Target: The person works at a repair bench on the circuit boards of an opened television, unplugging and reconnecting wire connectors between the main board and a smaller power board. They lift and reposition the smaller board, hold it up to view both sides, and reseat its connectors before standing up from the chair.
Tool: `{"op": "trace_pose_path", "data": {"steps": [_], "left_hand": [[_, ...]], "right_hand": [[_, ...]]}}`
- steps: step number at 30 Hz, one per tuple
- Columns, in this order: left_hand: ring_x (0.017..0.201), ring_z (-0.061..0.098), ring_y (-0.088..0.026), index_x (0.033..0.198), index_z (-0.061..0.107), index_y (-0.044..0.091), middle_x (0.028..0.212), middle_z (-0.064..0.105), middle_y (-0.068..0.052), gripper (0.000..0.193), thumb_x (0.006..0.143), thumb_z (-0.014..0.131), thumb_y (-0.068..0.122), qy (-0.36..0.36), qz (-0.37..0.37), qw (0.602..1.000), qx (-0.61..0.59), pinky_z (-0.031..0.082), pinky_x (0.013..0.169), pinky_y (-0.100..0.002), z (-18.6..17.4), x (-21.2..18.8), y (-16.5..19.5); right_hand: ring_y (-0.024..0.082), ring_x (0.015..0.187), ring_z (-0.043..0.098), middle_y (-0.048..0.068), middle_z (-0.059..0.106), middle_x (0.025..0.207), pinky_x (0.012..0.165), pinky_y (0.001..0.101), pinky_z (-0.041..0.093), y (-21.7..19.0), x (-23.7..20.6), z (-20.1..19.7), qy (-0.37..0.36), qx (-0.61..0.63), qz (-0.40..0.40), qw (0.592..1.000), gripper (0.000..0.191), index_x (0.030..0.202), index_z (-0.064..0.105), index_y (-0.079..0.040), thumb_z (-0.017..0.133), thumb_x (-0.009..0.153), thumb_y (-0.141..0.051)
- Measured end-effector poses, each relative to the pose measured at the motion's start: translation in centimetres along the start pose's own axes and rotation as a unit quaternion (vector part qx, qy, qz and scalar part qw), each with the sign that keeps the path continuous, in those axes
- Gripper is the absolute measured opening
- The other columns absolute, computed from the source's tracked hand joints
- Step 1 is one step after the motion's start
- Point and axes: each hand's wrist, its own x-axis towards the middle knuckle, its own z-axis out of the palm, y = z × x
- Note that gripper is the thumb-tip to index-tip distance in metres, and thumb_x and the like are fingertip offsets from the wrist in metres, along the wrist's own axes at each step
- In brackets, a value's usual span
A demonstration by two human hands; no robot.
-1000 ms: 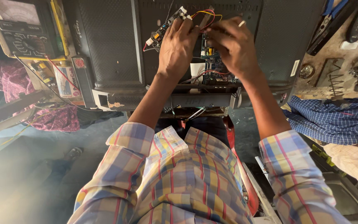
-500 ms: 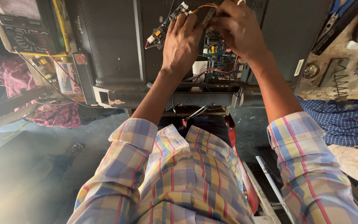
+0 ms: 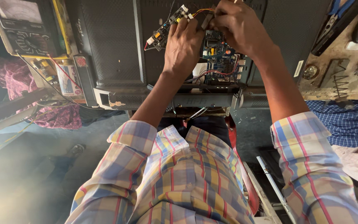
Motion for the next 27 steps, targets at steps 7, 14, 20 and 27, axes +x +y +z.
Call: {"op": "trace_pose_path", "data": {"steps": [7, 14, 20, 27], "left_hand": [[0.109, 0.058, -0.029, 0.086, 0.067, 0.003, 0.105, 0.059, -0.01, 0.004, 0.083, 0.067, 0.0, -0.034, 0.011, 0.999, -0.03, 0.048, 0.089, -0.044, -0.8, 0.2, 0.3], [0.115, 0.056, -0.034, 0.118, 0.068, 0.001, 0.119, 0.059, -0.016, 0.032, 0.086, 0.071, 0.003, 0.063, 0.016, 0.998, -0.013, 0.048, 0.102, -0.048, -3.9, -0.6, -1.1], [0.111, 0.062, -0.034, 0.119, 0.068, 0.001, 0.115, 0.063, -0.015, 0.029, 0.091, 0.074, -0.001, 0.063, -0.174, 0.981, -0.065, 0.053, 0.097, -0.048, -9.0, -3.8, -5.8], [0.086, 0.079, -0.02, 0.111, 0.07, 0.002, 0.101, 0.075, -0.01, 0.015, 0.098, 0.064, -0.002, 0.055, -0.21, 0.957, -0.194, 0.066, 0.072, -0.03, -8.5, -5.1, -6.4]], "right_hand": [[0.032, 0.11, 0.064, 0.008, 0.066, 0.111, 0.096, 0.0424, 0.053, -0.7, 0.7, -0.5, -0.011, -0.012, -0.001, 1.0, 0.022, 0.098, 0.077, -0.002, 0.068, 0.087, 0.015], [0.031, 0.103, 0.06, 0.008, 0.064, 0.107, 0.092, 0.0428, 0.051, -2.6, 0.9, -0.8, -0.014, -0.017, 0.01, 1.0, 0.013, 0.104, 0.078, -0.004, 0.074, 0.095, 0.006], [0.026, 0.114, 0.06, 0.007, 0.064, 0.121, 0.101, 0.0391, 0.053, -5.3, 2.3, 0.4, 0.063, 0.005, 0.02, 0.998, 0.015, 0.12, 0.075, -0.005, 0.076, 0.105, -0.002], [0.026, 0.128, 0.053, 0.005, 0.065, 0.129, 0.112, 0.0474, 0.04, -7.6, 5.7, 3.8, 0.03, -0.105, -0.05, 0.993, 0.043, 0.129, 0.075, -0.005, 0.082, 0.087, -0.009]]}}
